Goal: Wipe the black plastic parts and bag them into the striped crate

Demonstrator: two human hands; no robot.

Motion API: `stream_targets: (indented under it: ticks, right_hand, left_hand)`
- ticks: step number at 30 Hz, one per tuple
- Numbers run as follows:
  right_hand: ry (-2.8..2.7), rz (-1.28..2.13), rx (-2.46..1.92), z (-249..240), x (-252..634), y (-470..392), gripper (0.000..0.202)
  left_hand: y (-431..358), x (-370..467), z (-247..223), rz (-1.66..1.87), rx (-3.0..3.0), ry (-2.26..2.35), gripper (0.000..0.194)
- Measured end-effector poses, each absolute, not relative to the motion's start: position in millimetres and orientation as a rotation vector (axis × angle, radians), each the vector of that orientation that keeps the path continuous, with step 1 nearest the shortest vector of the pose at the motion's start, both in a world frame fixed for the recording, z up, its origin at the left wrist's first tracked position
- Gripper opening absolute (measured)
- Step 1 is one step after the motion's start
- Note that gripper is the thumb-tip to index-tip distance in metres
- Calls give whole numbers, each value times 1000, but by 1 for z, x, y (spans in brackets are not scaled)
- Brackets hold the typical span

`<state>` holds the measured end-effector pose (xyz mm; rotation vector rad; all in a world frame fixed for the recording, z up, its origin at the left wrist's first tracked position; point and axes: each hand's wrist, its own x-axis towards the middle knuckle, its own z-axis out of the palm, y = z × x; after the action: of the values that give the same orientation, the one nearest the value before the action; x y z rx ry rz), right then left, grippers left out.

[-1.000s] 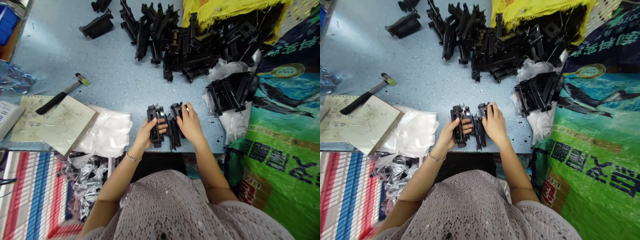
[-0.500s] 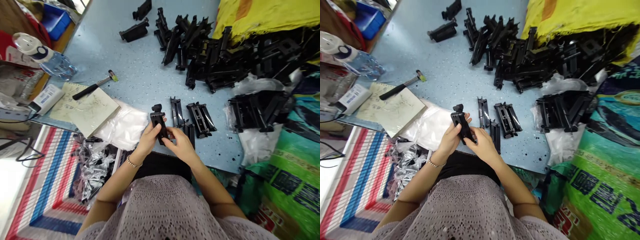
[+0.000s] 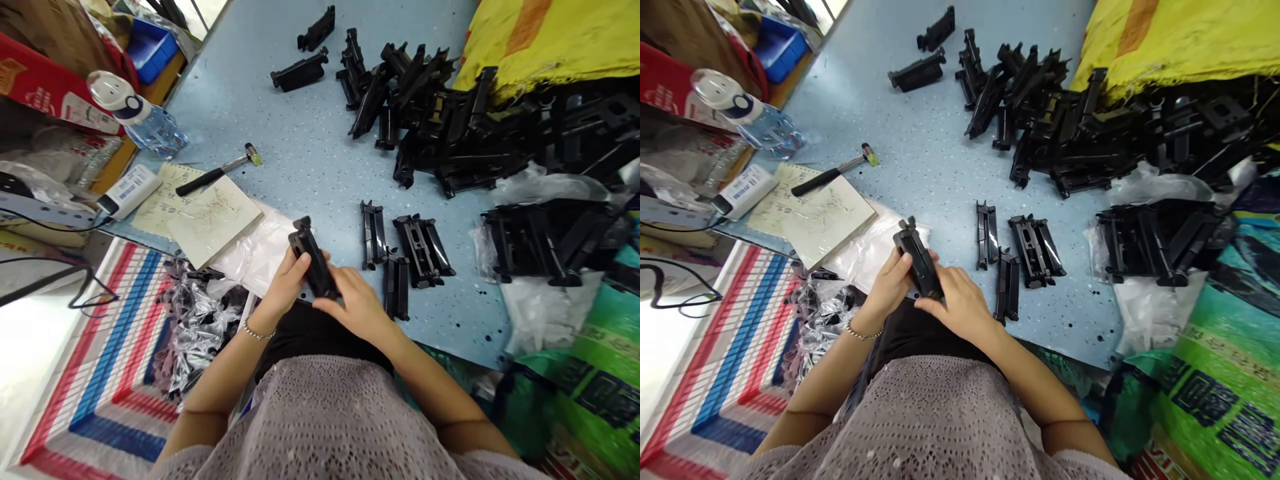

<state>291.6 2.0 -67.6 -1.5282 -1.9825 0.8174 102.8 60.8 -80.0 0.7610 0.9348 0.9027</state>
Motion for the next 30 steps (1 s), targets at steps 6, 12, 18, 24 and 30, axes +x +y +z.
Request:
stream_targets:
  ticks: [6, 12, 18, 24, 30]
  right_hand:
    - [-2175, 795, -1289, -33, 305, 12, 35]
    - [-1948, 1089, -1399, -52, 329, 13, 29]
    - [-808, 1512, -1374, -82, 325, 12, 31]
    - [-484, 1795, -1105, -80, 287, 27, 26]
    - [-348, 1938, -873, -89, 237, 58, 22]
  left_hand:
    - [62, 77, -51, 184, 965, 796, 47]
    - [68, 63, -74, 515, 1153, 1106, 38]
    - [80, 68, -108, 744, 1812, 1568, 17]
    - [97, 45, -102, 734, 1351, 1464, 28]
    - [97, 40, -100, 828, 1272, 1379, 21]
